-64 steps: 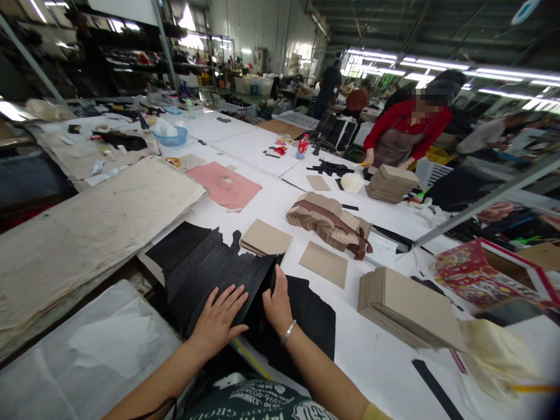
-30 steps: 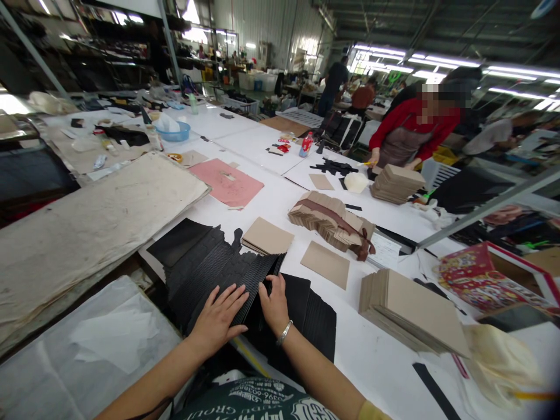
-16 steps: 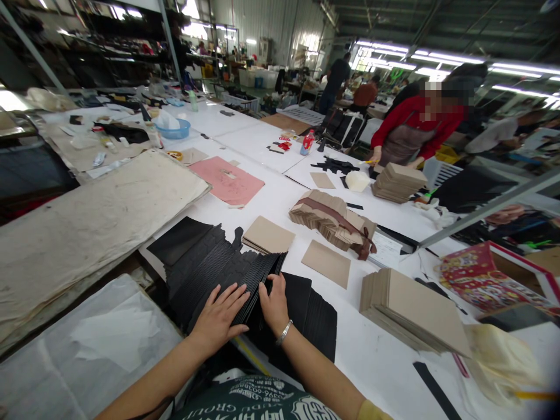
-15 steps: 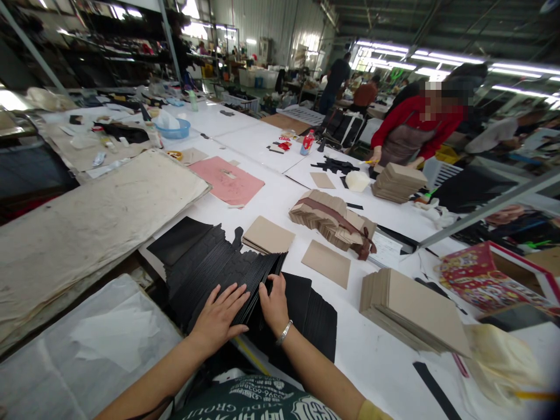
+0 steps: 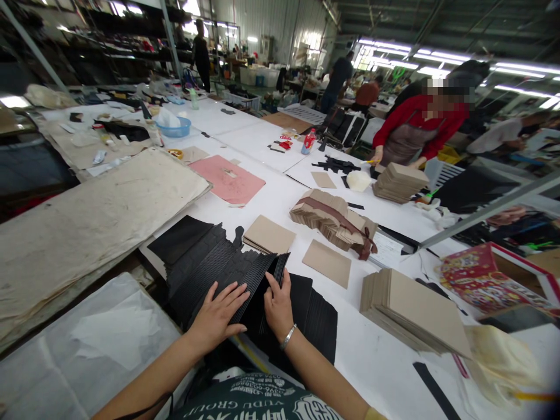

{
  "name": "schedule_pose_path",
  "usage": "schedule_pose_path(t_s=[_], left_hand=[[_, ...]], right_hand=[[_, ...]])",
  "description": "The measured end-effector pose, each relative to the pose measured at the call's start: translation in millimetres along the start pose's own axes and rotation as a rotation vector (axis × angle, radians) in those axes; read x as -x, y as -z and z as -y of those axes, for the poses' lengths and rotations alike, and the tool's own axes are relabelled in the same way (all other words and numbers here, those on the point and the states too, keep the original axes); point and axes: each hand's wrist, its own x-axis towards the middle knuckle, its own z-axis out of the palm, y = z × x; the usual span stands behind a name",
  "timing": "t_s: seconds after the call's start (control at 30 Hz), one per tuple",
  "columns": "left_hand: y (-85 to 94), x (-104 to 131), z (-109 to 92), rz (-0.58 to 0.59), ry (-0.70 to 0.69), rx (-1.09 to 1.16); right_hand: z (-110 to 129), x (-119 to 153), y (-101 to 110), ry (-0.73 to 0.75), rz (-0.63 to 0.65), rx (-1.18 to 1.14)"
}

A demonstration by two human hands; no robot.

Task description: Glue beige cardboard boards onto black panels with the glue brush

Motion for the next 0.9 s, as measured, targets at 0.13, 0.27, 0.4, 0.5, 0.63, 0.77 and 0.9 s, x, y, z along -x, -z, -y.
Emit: schedule_pose_path(t_s=[0.13, 0.27, 0.4, 0.5, 0.63, 0.77, 0.9], left_hand=[[0.9, -0.4, -0.4, 0.001, 0.009, 0.003], [2.0, -1.0, -0.4, 0.009, 0.009, 0.009], [3.2, -0.5, -0.5, 0.017, 0.011, 0.017], [3.9, -0.4, -1.0, 0.014, 0.015, 0.021], [4.4, -0.8, -1.3, 0.023, 0.015, 0.025], [3.1, -0.4, -0.5, 0.024, 0.016, 0.022], [1.4, 0.1, 0.3, 0.018, 0.014, 0.018]], right_hand=[[1.7, -1.3, 3.1, 0.070, 0.048, 0.033], [1.8, -2.0, 5.0, 0.109, 0.066, 0.078], [1.8, -2.3, 5.4, 0.127, 0.054, 0.121], [2.6, -3.1, 5.2, 0.146, 0.046, 0.150], [2.4, -3.9, 4.4, 0.156, 0.046, 0.185], [1.5, -4.2, 4.0, 0.172, 0.060, 0.228], [2.2, -3.2, 5.0, 0.206, 0.057, 0.289]])
